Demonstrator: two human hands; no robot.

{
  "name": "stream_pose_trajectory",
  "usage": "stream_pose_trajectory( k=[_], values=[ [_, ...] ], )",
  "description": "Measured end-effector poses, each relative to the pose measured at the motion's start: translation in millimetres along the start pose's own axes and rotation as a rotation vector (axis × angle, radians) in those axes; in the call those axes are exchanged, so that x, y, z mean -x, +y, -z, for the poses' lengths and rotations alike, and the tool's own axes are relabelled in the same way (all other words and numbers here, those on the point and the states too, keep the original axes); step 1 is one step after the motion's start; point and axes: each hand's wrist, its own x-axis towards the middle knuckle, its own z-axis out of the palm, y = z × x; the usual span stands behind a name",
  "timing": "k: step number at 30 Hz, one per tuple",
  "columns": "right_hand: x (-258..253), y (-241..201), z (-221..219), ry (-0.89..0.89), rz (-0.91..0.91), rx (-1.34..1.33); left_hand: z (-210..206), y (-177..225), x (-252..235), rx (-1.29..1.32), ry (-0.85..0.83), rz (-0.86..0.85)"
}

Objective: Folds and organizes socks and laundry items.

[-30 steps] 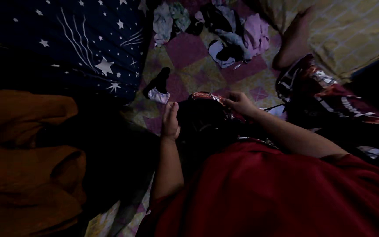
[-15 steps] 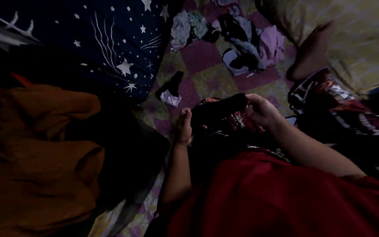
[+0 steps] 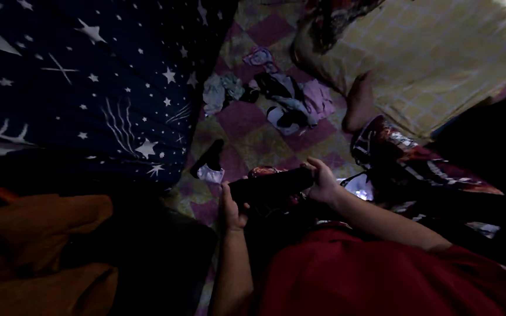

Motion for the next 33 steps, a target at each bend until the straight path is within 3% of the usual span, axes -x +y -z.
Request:
stream_pose_trajectory(
  k=[4, 8, 11, 14, 16, 18, 21, 24, 26, 28, 29, 33],
  values=[
    [-1.0, -2.1, -0.5, -0.172, 0.092, 0.213, -1.0, 4.9, 0.8, -0.179, 0.159, -0.015],
    [2.6, -0.3, -6.8, -0.068, 0.197, 0.519, -9.5, 11.1, 7.0, -0.159, 0.221, -0.093],
    [-3.5, 1.8, -0.2, -0.049, 0.412, 0.588, -3.3, 8.2, 2.3, 0.004, 0.18, -0.219],
    [-15.6, 4.0, 12.0, 0.021, 0.583, 0.586, 3.8, 0.9, 2.0, 0.028, 0.144, -0.225],
    [-20.6, 4.5, 19.2, 0.081, 0.461, 0.58, 9.6, -12.0, 1.7, -0.035, 0.095, -0.19],
    [-25.2, 2.6, 30.1, 0.096, 0.232, 0.707, 11.9, -27.2, 2.1, -0.187, 0.16, -0.141],
    [-36.2, -17.9, 37.5, -0.129, 0.056, 1.06, 11.9, -37.5, 6.1, -0.388, 0.218, -0.052],
    [-70.8, -53.6, 30.1, -0.376, 0.207, 1.342, 16.1, -41.3, 3.3, -0.474, 0.197, -0.101],
    [-120.1, -76.8, 29.3, -0.337, 0.473, 1.487, 21.7, -43.0, -1.9, -0.47, 0.187, -0.15],
    [-167.9, -99.3, 23.7, -0.156, 0.671, 1.747, 27.5, -40.7, -2.6, -0.469, 0.183, -0.158],
    [-178.7, -109.5, 12.9, -0.088, 0.668, 1.881, 30.5, -38.6, -2.4, -0.483, 0.188, -0.158],
    [-201.4, -122.8, -10.1, 0.053, 0.364, 2.194, 37.8, -33.6, -2.4, -0.541, 0.265, -0.156]
  ],
)
